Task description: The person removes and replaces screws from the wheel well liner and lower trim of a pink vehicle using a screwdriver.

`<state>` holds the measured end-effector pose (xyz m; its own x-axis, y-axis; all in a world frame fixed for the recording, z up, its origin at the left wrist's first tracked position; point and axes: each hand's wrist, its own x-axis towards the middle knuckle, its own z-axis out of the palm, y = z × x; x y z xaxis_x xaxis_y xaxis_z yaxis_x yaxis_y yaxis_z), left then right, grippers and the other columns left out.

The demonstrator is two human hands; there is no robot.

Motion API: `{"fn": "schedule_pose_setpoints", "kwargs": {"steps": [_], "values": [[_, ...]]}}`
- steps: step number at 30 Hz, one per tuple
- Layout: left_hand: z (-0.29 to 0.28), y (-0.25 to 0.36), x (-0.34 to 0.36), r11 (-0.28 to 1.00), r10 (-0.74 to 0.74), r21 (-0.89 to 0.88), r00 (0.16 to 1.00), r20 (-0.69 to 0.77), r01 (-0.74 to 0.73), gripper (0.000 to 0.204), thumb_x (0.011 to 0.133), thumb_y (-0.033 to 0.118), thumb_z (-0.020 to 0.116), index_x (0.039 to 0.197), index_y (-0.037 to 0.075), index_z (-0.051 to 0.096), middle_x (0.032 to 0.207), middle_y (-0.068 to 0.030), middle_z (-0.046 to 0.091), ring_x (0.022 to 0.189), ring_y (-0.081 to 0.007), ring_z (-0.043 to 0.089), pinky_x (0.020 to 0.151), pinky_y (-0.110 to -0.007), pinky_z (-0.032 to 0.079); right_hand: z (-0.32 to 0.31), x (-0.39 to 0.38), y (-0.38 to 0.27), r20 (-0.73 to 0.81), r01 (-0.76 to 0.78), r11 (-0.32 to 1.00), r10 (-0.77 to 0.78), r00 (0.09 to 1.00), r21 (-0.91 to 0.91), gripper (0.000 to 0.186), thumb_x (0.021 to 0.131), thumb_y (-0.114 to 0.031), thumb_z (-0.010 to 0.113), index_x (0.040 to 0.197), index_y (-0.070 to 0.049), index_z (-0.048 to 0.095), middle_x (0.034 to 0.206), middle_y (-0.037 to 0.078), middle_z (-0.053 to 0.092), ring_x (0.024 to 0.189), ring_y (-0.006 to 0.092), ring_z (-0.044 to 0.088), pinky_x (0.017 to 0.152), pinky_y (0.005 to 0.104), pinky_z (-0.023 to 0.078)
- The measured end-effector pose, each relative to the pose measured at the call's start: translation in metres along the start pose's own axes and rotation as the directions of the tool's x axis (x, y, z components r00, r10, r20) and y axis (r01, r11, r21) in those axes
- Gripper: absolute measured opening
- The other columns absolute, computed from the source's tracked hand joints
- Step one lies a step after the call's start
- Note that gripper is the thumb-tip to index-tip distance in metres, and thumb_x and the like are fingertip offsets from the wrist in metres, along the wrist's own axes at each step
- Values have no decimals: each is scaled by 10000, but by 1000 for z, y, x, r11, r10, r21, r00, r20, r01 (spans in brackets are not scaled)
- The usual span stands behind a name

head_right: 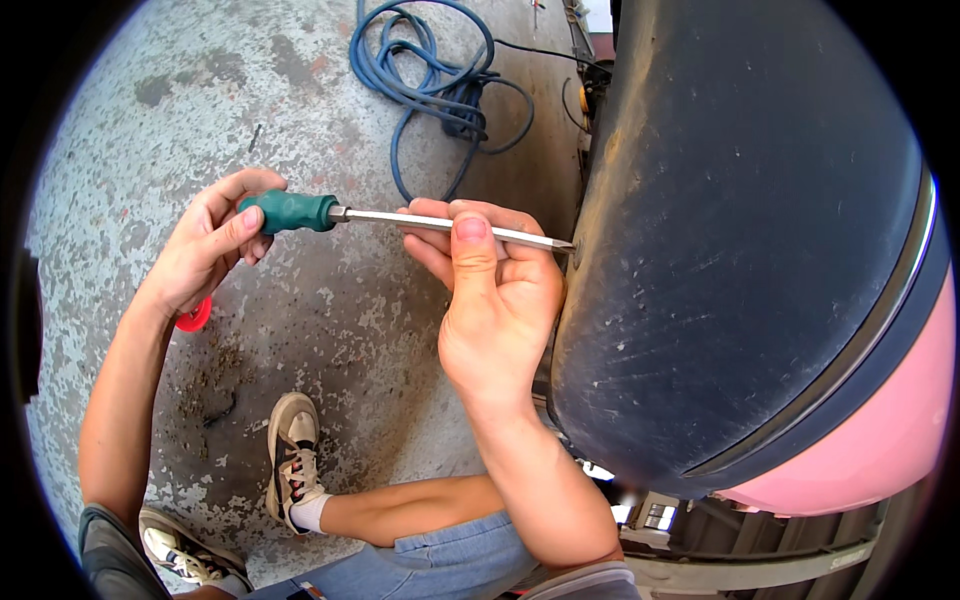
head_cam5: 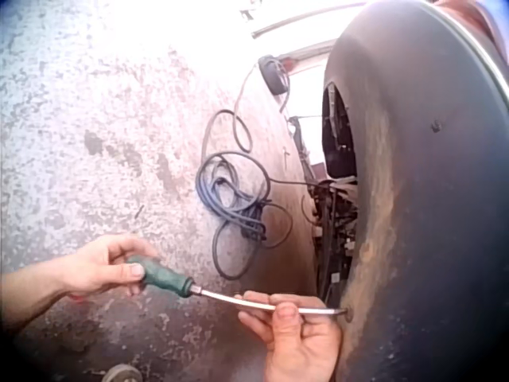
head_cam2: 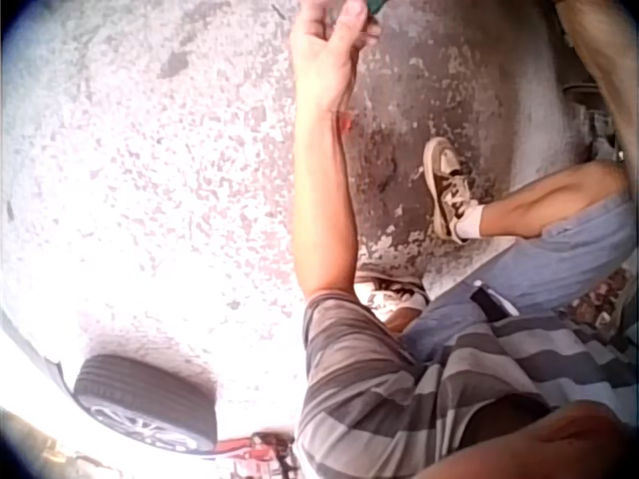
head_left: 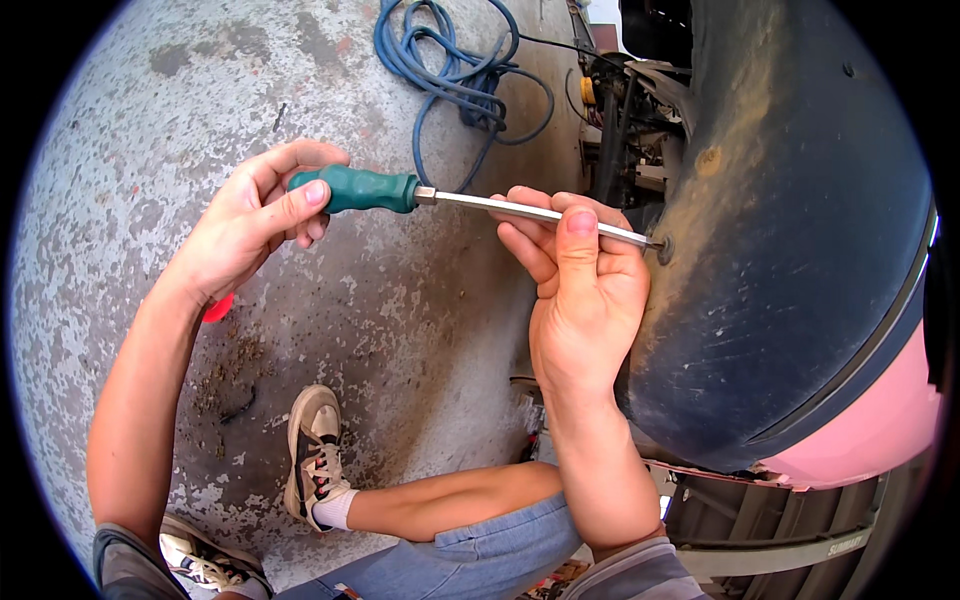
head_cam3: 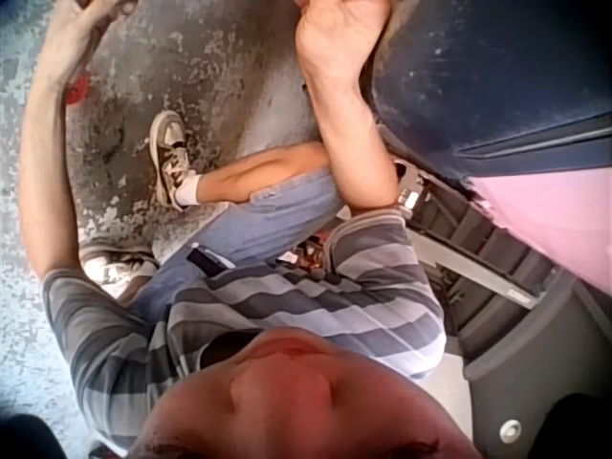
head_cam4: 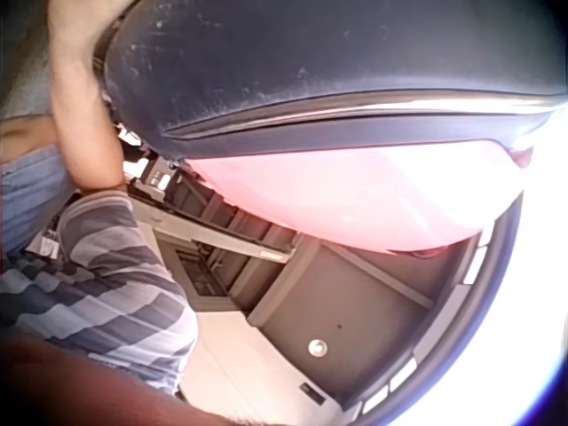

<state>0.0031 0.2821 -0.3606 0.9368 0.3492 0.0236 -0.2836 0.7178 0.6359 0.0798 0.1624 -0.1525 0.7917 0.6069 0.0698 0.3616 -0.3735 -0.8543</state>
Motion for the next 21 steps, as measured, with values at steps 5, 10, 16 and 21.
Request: {"fn": "schedule_pose_setpoints", "kwargs": {"steps": [5, 10, 16, 21], "values": [[-2, 2, 4, 996, -78, -37, 997, 20, 78, 505, 935, 507, 478, 1037, 20, 564, 623, -2, 486, 478, -67, 439, 434, -198, 360, 0, -1, 0, 0, 6, 999, -6, 1000, -37, 224, 953, -214, 547, 944, 8, 524, 916, 160, 651, 843, 243, 675, 752, 332, 580], [1, 8, 4, 973, -226, -56, 973, -51, 223, 537, 950, 544, 411, 936, 34, 580, 489, 27, 365, 365, -67, 363, 362, -206, 305, -4, 1, 4, 21, 20, 999, -19, 1000, -34, 216, 953, -205, 548, 966, 9, 526, 959, 166, 642, 858, 240, 670, 753, 331, 577], [0, 11, 5, 958, -287, -32, 957, -40, 285, 522, 947, 535, 426, 957, 32, 564, 537, 18, 407, 418, -81, 426, 391, -209, 336, -5, 0, 0, 102, 37, 999, -37, 994, 0, 203, 966, -168, 514, 1042, 19, 533, 1026, 171, 631, 957, 234, 642, 817, 337, 559], [14, 13, -3, 982, -67, -184, 995, -75, 52, 536, 888, 476, 584, 1149, 13, 513, 706, -16, 523, 651, -115, 559, 590, -235, 454, 0, 0, 0, 37, 21, 1000, -21, 999, 4, 224, 970, -188, 508, 1040, 23, 530, 1035, 180, 627, 946, 241, 646, 833, 342, 556]]}}
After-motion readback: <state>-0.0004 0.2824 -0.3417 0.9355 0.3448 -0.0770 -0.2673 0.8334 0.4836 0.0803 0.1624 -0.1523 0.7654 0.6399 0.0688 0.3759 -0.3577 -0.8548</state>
